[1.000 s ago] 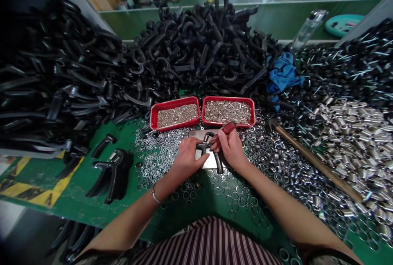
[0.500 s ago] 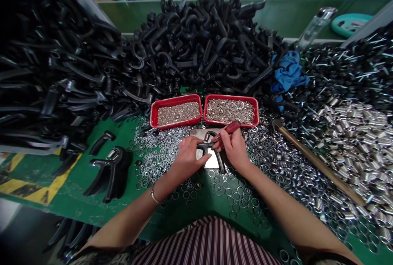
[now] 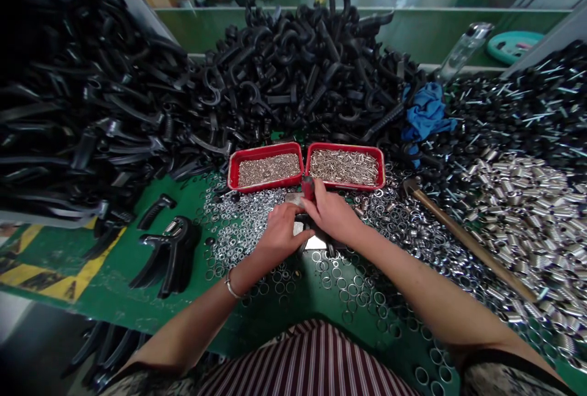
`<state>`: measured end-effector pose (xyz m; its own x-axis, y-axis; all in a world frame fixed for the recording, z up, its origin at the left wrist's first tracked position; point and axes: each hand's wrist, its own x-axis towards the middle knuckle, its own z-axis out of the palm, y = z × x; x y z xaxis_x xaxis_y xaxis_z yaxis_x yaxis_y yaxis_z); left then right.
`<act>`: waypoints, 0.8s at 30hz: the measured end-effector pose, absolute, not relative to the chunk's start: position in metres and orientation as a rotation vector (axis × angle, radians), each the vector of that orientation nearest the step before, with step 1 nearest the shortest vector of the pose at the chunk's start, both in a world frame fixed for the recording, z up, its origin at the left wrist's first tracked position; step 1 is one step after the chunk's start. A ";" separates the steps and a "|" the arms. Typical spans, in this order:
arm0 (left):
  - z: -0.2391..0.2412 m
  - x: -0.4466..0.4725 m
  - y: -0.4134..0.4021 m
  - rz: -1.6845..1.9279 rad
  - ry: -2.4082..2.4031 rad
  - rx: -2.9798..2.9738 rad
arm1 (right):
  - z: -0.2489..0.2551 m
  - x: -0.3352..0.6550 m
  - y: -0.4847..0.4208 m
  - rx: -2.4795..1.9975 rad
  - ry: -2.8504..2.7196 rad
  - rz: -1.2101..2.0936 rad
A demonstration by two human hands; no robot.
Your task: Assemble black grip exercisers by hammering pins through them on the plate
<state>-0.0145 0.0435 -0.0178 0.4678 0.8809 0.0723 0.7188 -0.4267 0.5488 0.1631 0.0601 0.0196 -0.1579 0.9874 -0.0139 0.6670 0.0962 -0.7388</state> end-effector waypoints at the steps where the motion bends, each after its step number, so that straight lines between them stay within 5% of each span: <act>1: -0.017 -0.014 0.044 0.473 1.345 2.270 | 0.024 0.164 0.067 -1.561 -1.823 1.025; 5: -0.016 -0.014 0.043 0.465 1.349 2.251 | 0.030 0.177 0.077 -1.221 -1.334 1.459; 17: -0.022 -0.015 0.047 0.494 1.320 2.241 | -0.013 0.188 0.025 -1.387 -1.245 1.102; 24: -0.018 -0.013 0.045 0.473 1.325 2.241 | 0.006 0.164 0.024 -1.733 -1.875 0.531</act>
